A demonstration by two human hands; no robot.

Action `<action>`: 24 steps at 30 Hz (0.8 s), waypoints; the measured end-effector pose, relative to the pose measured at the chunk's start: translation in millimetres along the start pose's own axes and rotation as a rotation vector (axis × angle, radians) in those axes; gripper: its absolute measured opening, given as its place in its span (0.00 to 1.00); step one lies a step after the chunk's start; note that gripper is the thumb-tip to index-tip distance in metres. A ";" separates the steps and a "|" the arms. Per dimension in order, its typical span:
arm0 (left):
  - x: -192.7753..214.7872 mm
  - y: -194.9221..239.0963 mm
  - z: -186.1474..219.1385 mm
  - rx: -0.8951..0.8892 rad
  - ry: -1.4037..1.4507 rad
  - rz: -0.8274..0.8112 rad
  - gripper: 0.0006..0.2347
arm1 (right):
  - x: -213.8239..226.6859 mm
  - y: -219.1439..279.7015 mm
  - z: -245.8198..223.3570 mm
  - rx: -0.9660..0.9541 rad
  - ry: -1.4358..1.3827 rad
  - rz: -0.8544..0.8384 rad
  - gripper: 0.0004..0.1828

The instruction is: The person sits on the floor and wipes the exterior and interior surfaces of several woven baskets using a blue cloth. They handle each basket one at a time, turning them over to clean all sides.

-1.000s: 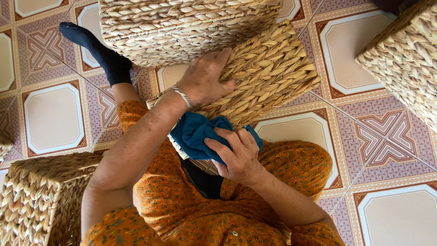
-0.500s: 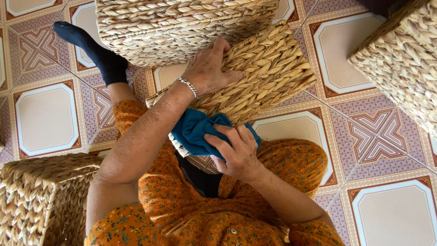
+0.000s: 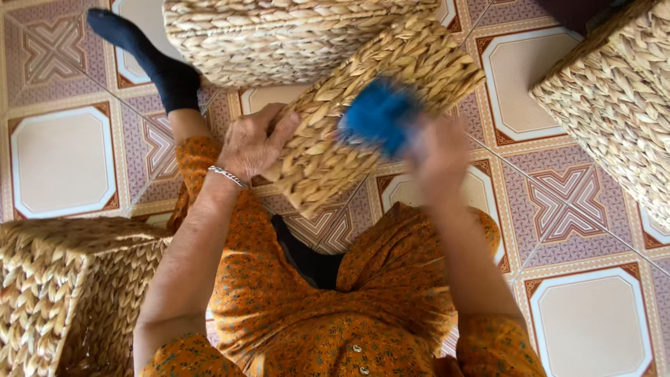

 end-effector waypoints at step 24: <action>2.8 16.4 -0.3 -0.246 0.247 0.326 0.14 | -42.5 -42.7 67.8 -0.074 0.010 0.085 0.07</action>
Point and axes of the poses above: each hand's wrist, its own y-axis away from the middle knuckle, its own x-axis out of the back of the hand, z = x × y, the point moved 3 cm from there along -y, towards the middle knuckle, and after that the axes turned 3 degrees about x, right-handed, at the moved point
